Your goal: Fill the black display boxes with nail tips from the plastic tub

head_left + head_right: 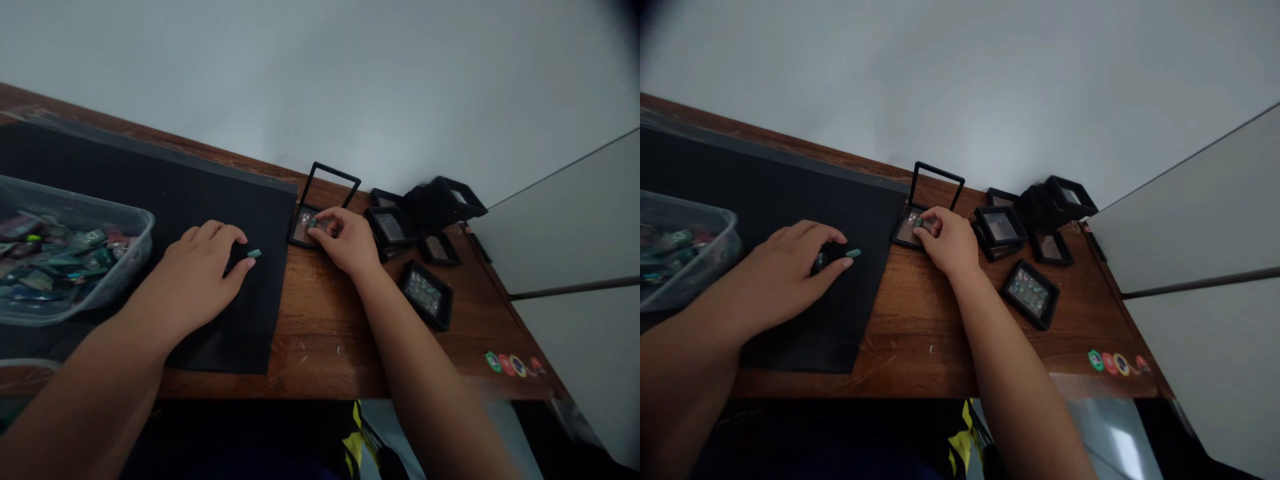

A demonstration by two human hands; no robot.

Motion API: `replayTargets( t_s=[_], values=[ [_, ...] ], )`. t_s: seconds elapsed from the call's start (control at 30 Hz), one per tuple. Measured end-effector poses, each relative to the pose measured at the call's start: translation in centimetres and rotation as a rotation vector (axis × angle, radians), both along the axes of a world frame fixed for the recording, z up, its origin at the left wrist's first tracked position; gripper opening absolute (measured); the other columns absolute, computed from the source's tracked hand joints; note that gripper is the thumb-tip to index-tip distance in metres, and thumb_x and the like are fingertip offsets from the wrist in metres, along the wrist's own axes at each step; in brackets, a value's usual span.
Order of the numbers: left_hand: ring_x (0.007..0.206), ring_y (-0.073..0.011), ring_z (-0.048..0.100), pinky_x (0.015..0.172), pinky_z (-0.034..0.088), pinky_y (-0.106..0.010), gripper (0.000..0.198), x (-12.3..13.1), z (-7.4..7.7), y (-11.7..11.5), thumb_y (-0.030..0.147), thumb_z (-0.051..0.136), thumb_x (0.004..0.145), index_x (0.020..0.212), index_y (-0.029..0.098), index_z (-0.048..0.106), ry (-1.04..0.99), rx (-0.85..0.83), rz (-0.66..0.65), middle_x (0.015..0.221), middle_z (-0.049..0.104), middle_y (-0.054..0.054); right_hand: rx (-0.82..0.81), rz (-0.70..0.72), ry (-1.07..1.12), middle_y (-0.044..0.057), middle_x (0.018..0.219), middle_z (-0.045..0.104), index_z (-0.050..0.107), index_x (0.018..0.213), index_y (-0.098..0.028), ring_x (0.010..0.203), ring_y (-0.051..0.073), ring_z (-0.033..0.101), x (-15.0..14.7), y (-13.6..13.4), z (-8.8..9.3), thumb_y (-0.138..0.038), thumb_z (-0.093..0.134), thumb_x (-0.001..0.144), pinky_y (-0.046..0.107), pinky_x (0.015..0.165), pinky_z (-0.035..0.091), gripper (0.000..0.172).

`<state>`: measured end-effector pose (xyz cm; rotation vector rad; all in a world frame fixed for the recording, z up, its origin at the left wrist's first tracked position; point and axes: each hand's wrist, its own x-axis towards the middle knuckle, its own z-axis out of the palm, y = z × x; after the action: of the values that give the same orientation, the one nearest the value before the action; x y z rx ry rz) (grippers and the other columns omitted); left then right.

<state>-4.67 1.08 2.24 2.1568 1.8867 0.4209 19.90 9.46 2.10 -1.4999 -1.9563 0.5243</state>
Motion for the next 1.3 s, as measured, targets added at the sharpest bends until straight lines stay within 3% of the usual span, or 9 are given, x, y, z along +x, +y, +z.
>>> replayTargets(
  t_s=[0.13,0.27,0.5,0.67,0.77,0.87,1.0,1.1,1.3],
  values=[
    [0.113,-0.0381,0.059,0.098,0.049,-0.057,0.031,-0.1,0.0,-0.1,0.034,0.039,0.096,0.113,0.020,0.060,0.002,-0.003,-0.005,0.120,0.063,-0.015,0.001,0.021,0.037,-0.005,0.063,0.058,0.069,0.084,-0.020,0.058,0.013,0.052,0.0,0.0,0.0,-0.029,0.075,0.079,0.028,0.059,0.038,0.012],
    [0.111,-0.0381,0.060,0.098,0.049,-0.058,0.031,-0.1,0.1,-0.1,0.035,0.041,0.096,0.113,0.020,0.061,-0.006,0.008,-0.011,0.120,0.063,-0.015,-0.039,0.042,0.135,-0.004,0.063,0.058,0.067,0.080,-0.020,0.059,0.012,0.051,0.1,0.2,-0.2,-0.031,0.073,0.079,0.027,0.059,0.038,0.013],
    [0.110,-0.0371,0.059,0.096,0.050,-0.057,0.031,0.1,0.4,-0.2,0.040,0.043,0.096,0.114,0.021,0.060,-0.009,-0.040,0.008,0.120,0.063,-0.015,-0.207,0.060,0.468,-0.002,0.069,0.062,0.069,0.087,-0.020,0.057,0.010,0.047,0.7,-0.3,1.0,-0.041,0.075,0.077,0.025,0.054,0.035,0.024],
    [0.111,-0.0375,0.059,0.097,0.049,-0.057,0.032,0.0,0.2,-0.4,0.040,0.042,0.096,0.114,0.021,0.061,-0.010,-0.017,0.000,0.121,0.063,-0.015,-0.296,0.140,0.536,-0.004,0.065,0.053,0.070,0.096,-0.023,0.053,0.009,0.040,0.9,-1.7,2.7,-0.049,0.072,0.081,0.025,0.049,0.031,0.030],
    [0.108,-0.0373,0.059,0.094,0.050,-0.058,0.033,-0.1,0.1,-0.4,0.041,0.042,0.097,0.115,0.021,0.061,-0.007,-0.025,-0.002,0.121,0.063,-0.015,-0.304,0.172,0.533,-0.004,0.064,0.051,0.069,0.098,-0.023,0.054,0.010,0.041,1.0,-1.7,2.7,-0.050,0.068,0.086,0.026,0.050,0.033,0.029],
    [0.107,-0.0374,0.059,0.093,0.050,-0.058,0.032,-0.1,0.0,-0.3,0.041,0.044,0.097,0.115,0.021,0.061,-0.011,-0.018,-0.007,0.120,0.063,-0.015,-0.211,0.187,0.428,-0.002,0.072,0.058,0.068,0.097,-0.021,0.061,0.012,0.049,1.4,-0.9,1.8,-0.046,0.063,0.091,0.027,0.057,0.040,0.026],
    [0.106,-0.0371,0.059,0.094,0.050,-0.058,0.028,0.0,0.2,-0.1,0.038,0.046,0.096,0.112,0.020,0.061,-0.015,-0.009,0.005,0.117,0.063,-0.015,-0.024,0.151,0.021,0.002,0.083,0.068,0.068,0.096,-0.021,0.076,0.017,0.060,2.3,0.4,0.6,-0.032,0.055,0.097,0.031,0.072,0.045,0.017],
    [0.107,-0.0365,0.060,0.096,0.050,-0.057,0.026,0.2,0.5,-0.1,0.035,0.047,0.096,0.111,0.020,0.062,-0.017,-0.030,0.009,0.118,0.063,-0.014,-0.013,0.128,-0.197,0.003,0.083,0.070,0.069,0.101,-0.021,0.078,0.020,0.062,2.4,0.6,0.5,-0.028,0.053,0.098,0.032,0.074,0.044,0.017],
    [0.106,-0.0368,0.061,0.094,0.051,-0.056,0.026,0.5,0.9,-0.1,0.034,0.048,0.096,0.111,0.018,0.062,-0.009,-0.031,0.010,0.117,0.062,-0.015,0.004,0.066,-0.359,0.006,0.091,0.075,0.071,0.109,-0.024,0.082,0.024,0.065,1.1,0.2,1.0,-0.029,0.049,0.101,0.033,0.072,0.042,0.024]
  ],
)
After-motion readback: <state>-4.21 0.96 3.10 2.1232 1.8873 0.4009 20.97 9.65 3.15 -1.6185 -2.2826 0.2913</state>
